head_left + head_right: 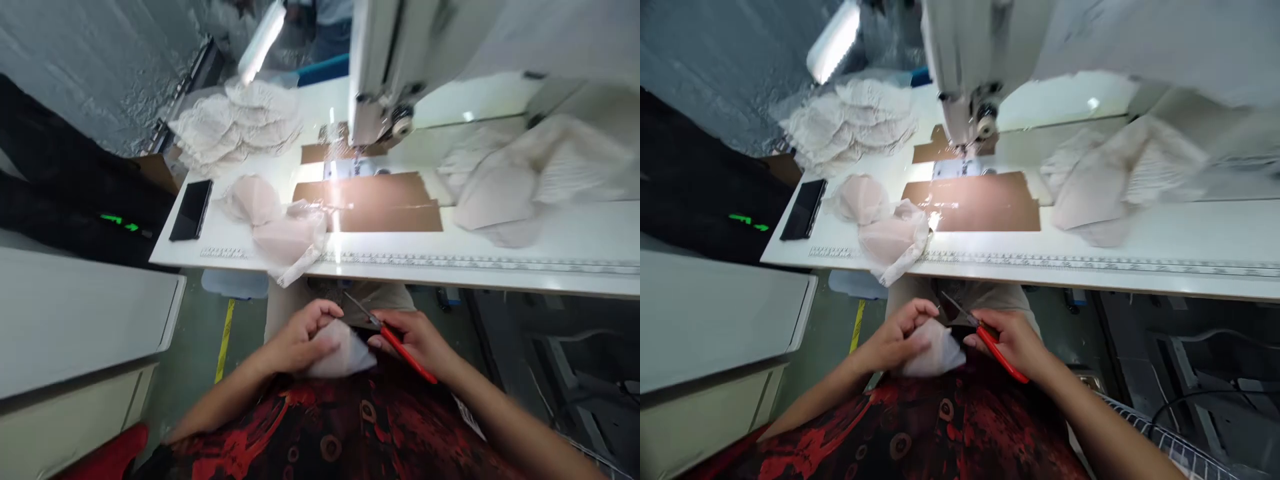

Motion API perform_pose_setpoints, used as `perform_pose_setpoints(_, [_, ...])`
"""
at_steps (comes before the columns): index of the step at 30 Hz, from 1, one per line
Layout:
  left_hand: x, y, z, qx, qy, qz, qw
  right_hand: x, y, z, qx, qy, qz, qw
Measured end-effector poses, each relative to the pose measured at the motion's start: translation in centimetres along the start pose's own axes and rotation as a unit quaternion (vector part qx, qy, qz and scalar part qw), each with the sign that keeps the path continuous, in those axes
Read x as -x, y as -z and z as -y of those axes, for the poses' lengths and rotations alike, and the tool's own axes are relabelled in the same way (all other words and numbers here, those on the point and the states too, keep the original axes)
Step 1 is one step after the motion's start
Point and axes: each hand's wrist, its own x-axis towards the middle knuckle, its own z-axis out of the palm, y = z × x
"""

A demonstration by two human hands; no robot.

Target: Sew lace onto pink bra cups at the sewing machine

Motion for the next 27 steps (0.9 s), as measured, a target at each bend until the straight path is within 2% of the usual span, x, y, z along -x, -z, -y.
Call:
perform_pose_setpoints(2, [-0.2, 0.4, 0.2, 0.026, 0.069, 0.166, 0.983, 0.5, -0.1, -1.4, -0.04, -0.029, -0.017, 0.999])
perform_pose_setpoints(4, [-1.1, 1.0, -0.2, 0.007, 0.074, 0.287, 0.955, 1.0, -0.4, -3.2, -0.078, -0.048, -0.046, 0.995])
perform_pose_setpoints(5, [-1.8, 1.2, -0.7, -0.017, 0.058, 0.321, 0.945, 1.2, -0.6, -4.1, -0.096, -0.057, -0.061, 0.992])
perform_pose_setpoints(7, [-3.5, 1.2, -3.0, -0.081, 0.011, 0.352, 0.933, 1.5, -1.0, -5.7, -0.154, -0.07, -0.082, 0.982])
perform_pose_setpoints(10, [-6.1, -0.2, -8.8, -0.191, -0.067, 0.339, 0.919, 1.6, -1.5, -7.0, -0.202, -0.062, -0.101, 0.972])
perform_pose_setpoints(13, [-9.3, -2.8, -15.2, -0.288, -0.207, 0.244, 0.903, 1.7, -1.5, -7.2, -0.19, -0.051, -0.119, 0.973])
perform_pose_setpoints(14, [-10.6, -3.8, -16.9, -0.309, -0.284, 0.2, 0.885, 1.7, -1.4, -7.1, -0.183, -0.049, -0.125, 0.974])
perform_pose_setpoints(16, [-13.9, -5.7, -18.9, -0.353, -0.429, 0.131, 0.821, 1.8, -1.1, -6.8, -0.169, -0.046, -0.138, 0.975])
perform_pose_setpoints(18, [-18.2, -7.4, -19.0, -0.388, -0.492, 0.094, 0.773, 2.0, -0.9, -6.5, -0.16, -0.046, -0.147, 0.975])
perform_pose_setpoints(20, [-22.6, -8.7, -17.5, -0.43, -0.488, 0.088, 0.754, 2.1, -0.7, -6.3, -0.156, -0.046, -0.155, 0.975])
perform_pose_setpoints(23, [-27.7, -9.7, -13.7, -0.511, -0.373, 0.092, 0.769, 2.2, -0.6, -6.6, -0.161, -0.047, -0.156, 0.973])
perform_pose_setpoints(25, [-29.1, -10.0, -11.5, -0.53, -0.277, 0.136, 0.789, 2.3, -0.5, -7.1, -0.174, -0.049, -0.147, 0.972])
perform_pose_setpoints(27, [-29.5, -10.2, -10.3, -0.512, -0.216, 0.173, 0.813, 2.3, -0.3, -7.7, -0.188, -0.053, -0.136, 0.971])
